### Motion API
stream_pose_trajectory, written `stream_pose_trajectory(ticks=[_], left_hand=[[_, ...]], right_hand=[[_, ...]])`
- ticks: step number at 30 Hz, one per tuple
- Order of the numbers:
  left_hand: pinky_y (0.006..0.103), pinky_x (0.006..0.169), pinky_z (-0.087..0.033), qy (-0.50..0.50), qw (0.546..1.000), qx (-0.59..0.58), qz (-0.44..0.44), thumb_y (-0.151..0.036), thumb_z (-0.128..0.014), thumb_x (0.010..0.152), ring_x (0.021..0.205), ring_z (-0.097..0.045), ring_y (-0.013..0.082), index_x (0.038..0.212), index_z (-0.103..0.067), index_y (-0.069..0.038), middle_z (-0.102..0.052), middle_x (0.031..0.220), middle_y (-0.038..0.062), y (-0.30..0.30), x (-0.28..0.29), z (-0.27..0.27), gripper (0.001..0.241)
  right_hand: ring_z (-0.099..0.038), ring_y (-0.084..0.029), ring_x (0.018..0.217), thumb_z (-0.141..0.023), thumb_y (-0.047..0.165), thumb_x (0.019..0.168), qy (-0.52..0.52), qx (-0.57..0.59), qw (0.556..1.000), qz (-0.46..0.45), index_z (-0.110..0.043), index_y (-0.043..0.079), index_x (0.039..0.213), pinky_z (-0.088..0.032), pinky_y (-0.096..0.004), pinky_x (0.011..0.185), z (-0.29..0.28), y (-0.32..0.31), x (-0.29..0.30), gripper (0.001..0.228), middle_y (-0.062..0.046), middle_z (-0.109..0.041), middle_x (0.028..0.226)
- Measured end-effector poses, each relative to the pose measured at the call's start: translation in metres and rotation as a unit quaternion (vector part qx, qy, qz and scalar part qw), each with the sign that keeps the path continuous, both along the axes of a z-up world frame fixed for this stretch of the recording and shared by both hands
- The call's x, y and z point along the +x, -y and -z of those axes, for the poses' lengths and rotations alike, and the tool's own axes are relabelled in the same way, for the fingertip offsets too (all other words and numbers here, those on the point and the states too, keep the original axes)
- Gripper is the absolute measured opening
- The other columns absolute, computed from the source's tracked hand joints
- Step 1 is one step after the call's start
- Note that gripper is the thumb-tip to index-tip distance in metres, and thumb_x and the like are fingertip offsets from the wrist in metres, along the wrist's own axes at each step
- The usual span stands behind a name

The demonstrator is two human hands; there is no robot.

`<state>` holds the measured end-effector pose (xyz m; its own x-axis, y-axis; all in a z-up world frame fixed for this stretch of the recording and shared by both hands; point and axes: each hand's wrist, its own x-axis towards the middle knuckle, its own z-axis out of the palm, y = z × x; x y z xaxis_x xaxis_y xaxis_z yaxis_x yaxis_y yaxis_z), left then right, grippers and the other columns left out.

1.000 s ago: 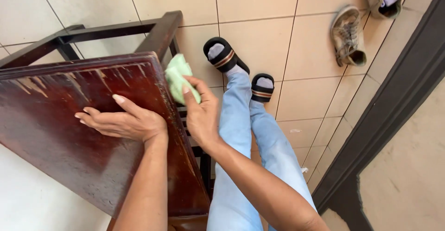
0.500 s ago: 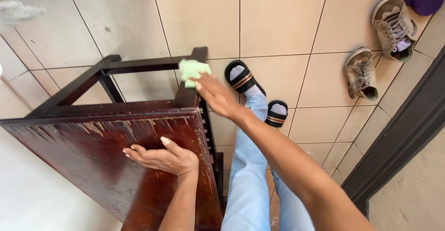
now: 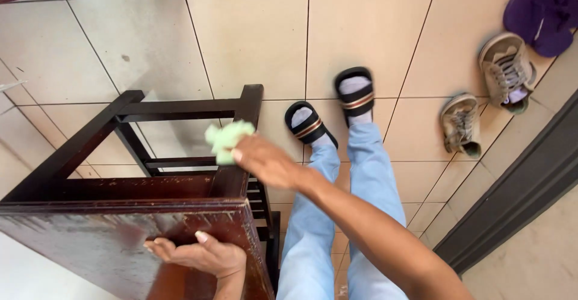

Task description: Wiping down a wooden chair and a wooden side table using a cleaning cloth, including moving the furniture and handling a lace table cover.

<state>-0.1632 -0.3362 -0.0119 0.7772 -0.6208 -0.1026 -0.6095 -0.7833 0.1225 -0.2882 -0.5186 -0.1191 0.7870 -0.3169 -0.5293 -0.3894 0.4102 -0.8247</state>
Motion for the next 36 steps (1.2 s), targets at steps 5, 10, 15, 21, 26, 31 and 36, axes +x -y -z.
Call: stream_pose_trajectory(ticks=[5, 10, 15, 21, 26, 31, 36], left_hand=[[0.0653, 0.136, -0.002, -0.023, 0.999, 0.034, 0.011, -0.049, -0.029, 0.113, 0.164, 0.002, 0.0452, 0.16, -0.009, 0.011, -0.009, 0.167, 0.031, -0.001, 0.0, -0.005, 0.078], [0.0655, 0.137, -0.002, -0.033, 0.998, 0.046, -0.013, -0.049, -0.026, 0.113, 0.164, 0.004, 0.0463, 0.16, -0.007, 0.011, -0.007, 0.166, 0.031, 0.01, -0.002, -0.004, 0.078], [0.0636, 0.135, -0.002, -0.045, 0.998, 0.016, -0.031, -0.048, -0.027, 0.109, 0.161, -0.001, 0.0433, 0.16, -0.006, 0.009, -0.009, 0.165, 0.03, 0.01, 0.0, 0.004, 0.079], [0.0662, 0.136, -0.009, -0.047, 0.999, 0.011, -0.019, -0.049, -0.026, 0.107, 0.162, -0.01, 0.0452, 0.16, -0.01, 0.01, -0.014, 0.163, 0.032, 0.003, 0.001, 0.005, 0.081], [0.06, 0.129, -0.03, -0.005, 0.998, -0.061, -0.024, -0.046, -0.031, 0.112, 0.159, -0.023, 0.0478, 0.161, -0.017, 0.009, -0.018, 0.162, 0.033, 0.015, -0.009, 0.024, 0.075], [0.0578, 0.126, -0.037, 0.016, 0.999, 0.004, 0.036, -0.042, -0.031, 0.11, 0.155, -0.039, 0.0398, 0.159, -0.017, 0.008, -0.029, 0.161, 0.03, -0.007, 0.009, 0.015, 0.072], [0.0607, 0.122, -0.035, 0.006, 0.998, -0.029, -0.06, -0.043, -0.027, 0.11, 0.155, -0.015, 0.0501, 0.148, -0.017, 0.013, -0.014, 0.158, 0.039, 0.052, -0.018, 0.014, 0.068]], right_hand=[[-0.051, -0.034, 0.142, -0.025, 0.043, 0.114, 0.158, 0.008, 0.986, 0.061, -0.07, 0.011, 0.13, -0.014, -0.051, 0.131, 0.0, 0.009, -0.004, 0.058, -0.016, -0.066, 0.137], [-0.049, -0.032, 0.14, -0.023, 0.048, 0.109, -0.028, -0.061, 0.997, -0.049, -0.056, 0.01, 0.148, -0.027, -0.045, 0.125, 0.111, -0.01, -0.009, 0.063, -0.016, -0.061, 0.142], [-0.027, -0.043, 0.153, -0.036, 0.048, 0.11, 0.066, -0.087, 0.994, -0.03, -0.047, 0.001, 0.152, -0.014, -0.055, 0.127, 0.059, 0.003, -0.009, 0.064, -0.032, -0.039, 0.158], [-0.034, -0.036, 0.157, -0.028, 0.039, 0.113, 0.113, -0.039, 0.993, -0.011, -0.059, 0.008, 0.144, -0.023, -0.053, 0.132, 0.095, -0.002, -0.012, 0.054, -0.019, -0.048, 0.158], [-0.024, -0.04, 0.154, -0.023, 0.051, 0.109, -0.065, -0.014, 0.998, -0.021, -0.049, 0.008, 0.151, -0.02, -0.05, 0.126, 0.214, -0.003, 0.013, 0.065, -0.021, -0.035, 0.161], [-0.019, -0.039, 0.152, -0.021, 0.067, 0.102, -0.125, 0.041, 0.981, -0.143, -0.038, 0.009, 0.156, -0.017, -0.052, 0.121, 0.176, 0.026, 0.051, 0.081, -0.024, -0.027, 0.162], [-0.036, -0.035, 0.148, -0.026, 0.072, 0.094, -0.028, 0.116, 0.964, -0.239, -0.056, 0.016, 0.145, -0.028, -0.049, 0.119, 0.14, 0.06, 0.052, 0.082, -0.015, -0.045, 0.158]])
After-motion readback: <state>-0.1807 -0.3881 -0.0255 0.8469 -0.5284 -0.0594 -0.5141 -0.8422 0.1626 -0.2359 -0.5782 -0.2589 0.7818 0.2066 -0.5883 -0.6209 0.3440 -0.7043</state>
